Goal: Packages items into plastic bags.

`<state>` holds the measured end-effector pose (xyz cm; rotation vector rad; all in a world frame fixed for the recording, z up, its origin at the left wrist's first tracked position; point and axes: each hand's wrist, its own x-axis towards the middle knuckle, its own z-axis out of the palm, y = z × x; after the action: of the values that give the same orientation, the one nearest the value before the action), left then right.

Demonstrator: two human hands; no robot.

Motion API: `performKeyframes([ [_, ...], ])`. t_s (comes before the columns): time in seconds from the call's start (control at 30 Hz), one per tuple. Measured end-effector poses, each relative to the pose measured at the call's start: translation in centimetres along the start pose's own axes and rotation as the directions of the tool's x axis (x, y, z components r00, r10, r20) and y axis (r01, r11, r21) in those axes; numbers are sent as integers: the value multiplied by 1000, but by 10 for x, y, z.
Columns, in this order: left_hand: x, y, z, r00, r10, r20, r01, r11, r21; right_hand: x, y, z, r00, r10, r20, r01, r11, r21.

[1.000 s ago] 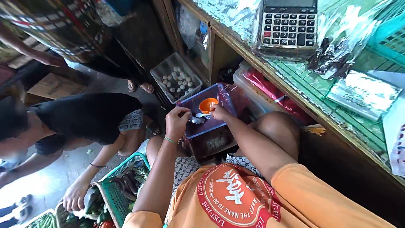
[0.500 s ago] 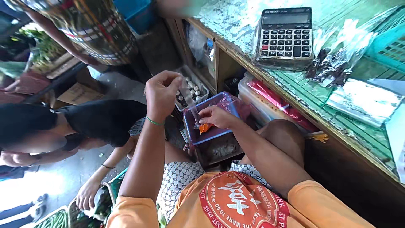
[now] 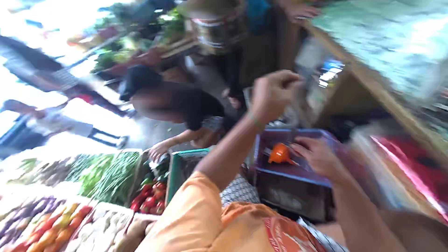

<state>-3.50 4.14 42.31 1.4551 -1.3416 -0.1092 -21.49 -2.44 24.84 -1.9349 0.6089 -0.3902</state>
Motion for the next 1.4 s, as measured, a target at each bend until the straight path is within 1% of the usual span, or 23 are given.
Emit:
performKeyframes([
  [0.03,2,0,-4,1000,8,11,-8,998,55,0,-2,3,999,-22,-40,23,1000,16],
  [0.1,6,8,-16,997,-24,74,10,982,189,-5,-5,3,990,-69,-121,86,987,132],
  [0.17,8,23,-27,985,-94,143,59,971,230,-8,-7,-2,977,-128,-172,166,959,231],
  [0.23,7,31,-34,980,-122,160,93,980,177,-7,-8,-2,965,-171,-198,218,944,247],
  [0.33,5,38,-38,977,-137,161,133,990,38,-5,-4,-2,974,-166,-155,206,935,290],
  [0.4,0,37,-30,997,-42,70,36,996,87,-3,4,-6,984,-151,-94,169,960,221],
  [0.43,-3,33,-26,999,28,44,-34,988,153,-2,9,-10,989,-135,-61,142,981,129],
  [0.47,-4,26,-21,995,79,57,-89,972,216,0,14,-14,993,-109,-35,110,994,21],
  [0.5,-5,18,-18,990,82,113,-108,964,242,2,18,-18,997,-79,-26,77,995,-67],
  [0.53,-8,11,-15,980,41,193,-84,972,220,2,22,-22,998,-45,-37,40,991,-124],
  [0.6,-16,1,-6,958,-37,285,6,994,110,-1,19,-33,994,-12,-110,-6,987,-159],
  [0.67,-14,-11,-10,950,-62,307,23,991,128,3,1,-35,986,-33,-166,15,994,-108],
  [0.73,-19,-16,-9,945,-81,318,38,990,138,-1,-19,-39,987,-18,-162,12,999,-40],
  [0.77,-19,-13,-6,939,-77,335,37,992,124,0,-22,-40,986,1,-164,4,1000,30],
  [0.8,-18,-9,-3,933,-75,351,38,993,111,1,-19,-39,985,9,-173,13,992,125],
  [0.87,-14,-6,4,927,-66,368,45,997,64,-1,-11,-36,985,-44,-165,87,960,266],
  [0.93,-3,-6,10,922,-67,382,71,997,2,0,-8,-33,986,-119,-116,153,919,362],
  [1.0,9,-11,16,918,-105,382,111,994,7,0,-7,-31,984,-169,-56,177,887,426],
  [1.03,15,-15,19,917,-130,377,135,991,13,-1,-8,-30,986,-165,-19,154,866,476],
  [1.13,24,-32,26,920,-194,340,220,975,-40,-7,-10,-31,987,-98,127,-8,763,646],
  [1.2,27,-37,26,919,-226,324,261,963,-68,-9,-10,-29,979,-84,185,-76,692,718],
  [1.3,25,-39,21,925,-233,299,263,963,-63,-8,-10,-24,972,-82,220,-123,621,774],
  [1.4,24,-39,17,927,-253,277,286,954,-87,-6,-9,-19,972,-65,227,-141,613,778],
])
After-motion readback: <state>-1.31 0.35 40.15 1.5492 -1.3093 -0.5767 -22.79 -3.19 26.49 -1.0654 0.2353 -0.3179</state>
